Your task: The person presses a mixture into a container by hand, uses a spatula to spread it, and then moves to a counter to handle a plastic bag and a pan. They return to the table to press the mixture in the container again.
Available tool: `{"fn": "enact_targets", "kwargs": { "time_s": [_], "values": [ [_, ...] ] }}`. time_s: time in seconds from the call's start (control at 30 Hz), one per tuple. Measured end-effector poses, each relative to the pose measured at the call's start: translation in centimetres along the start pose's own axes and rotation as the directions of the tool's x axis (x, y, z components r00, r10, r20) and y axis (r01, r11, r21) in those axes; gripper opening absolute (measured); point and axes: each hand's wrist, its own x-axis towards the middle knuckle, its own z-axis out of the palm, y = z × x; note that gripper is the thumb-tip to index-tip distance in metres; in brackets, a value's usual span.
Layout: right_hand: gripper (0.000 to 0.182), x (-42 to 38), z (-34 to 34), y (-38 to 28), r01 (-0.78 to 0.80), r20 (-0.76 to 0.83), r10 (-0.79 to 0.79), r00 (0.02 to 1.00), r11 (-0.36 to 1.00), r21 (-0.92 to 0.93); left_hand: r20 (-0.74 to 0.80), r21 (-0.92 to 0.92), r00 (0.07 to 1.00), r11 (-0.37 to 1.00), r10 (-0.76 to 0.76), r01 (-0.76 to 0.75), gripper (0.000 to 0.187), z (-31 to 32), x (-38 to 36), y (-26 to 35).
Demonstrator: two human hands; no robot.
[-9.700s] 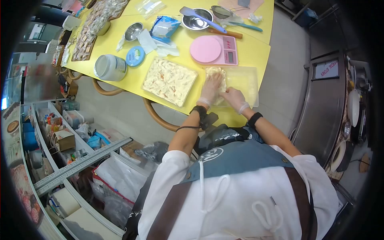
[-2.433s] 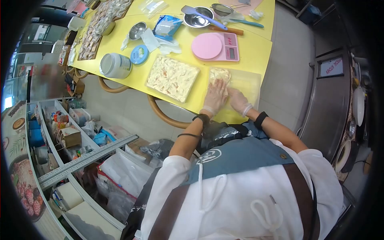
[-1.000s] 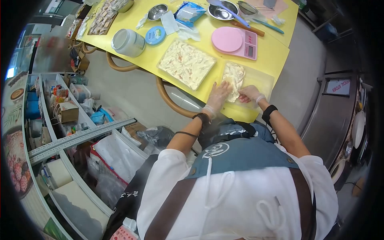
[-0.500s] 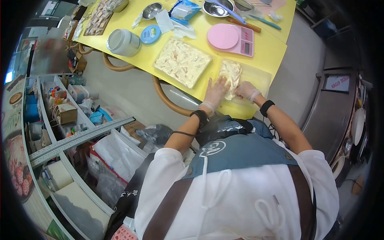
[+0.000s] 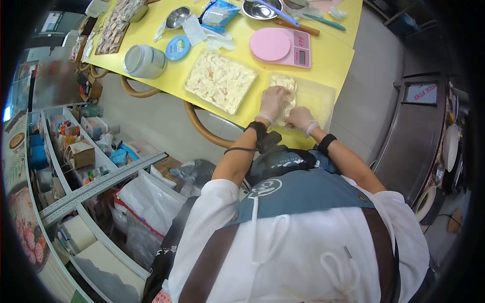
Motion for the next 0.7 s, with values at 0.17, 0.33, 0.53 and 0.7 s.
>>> {"fn": "enact_targets", "kwargs": {
  "time_s": [0.17, 0.33, 0.53, 0.7],
  "values": [
    [0.022, -1.9, 1.0, -0.9, -0.026, -0.208, 0.006, 0.978, 0.995, -0.096, 0.002, 0.230, 0.999, 0.972, 0.046, -0.045, 0.027, 2.6, -1.4, -1.4],
    [0.018, -3.5, -0.2, -2.3, 0.183, -0.034, -0.201, 0.979, 0.941, -0.285, -0.002, 0.263, 1.000, 0.964, 0.031, -0.029, 0.028, 1.6, -1.1, -0.1],
    [0.020, -4.2, -0.8, -2.8, 0.250, 0.066, -0.241, 0.968, 0.942, -0.225, -0.009, 0.355, 1.000, 0.934, 0.029, -0.024, 0.025, 2.1, -1.2, 0.1],
    [0.023, -2.3, -1.6, 1.7, 0.286, -0.045, -0.288, 0.957, 0.957, -0.047, 0.043, 0.052, 0.999, 0.998, -0.029, 0.026, 0.029, 1.4, -1.0, -0.6]
  ]
}}
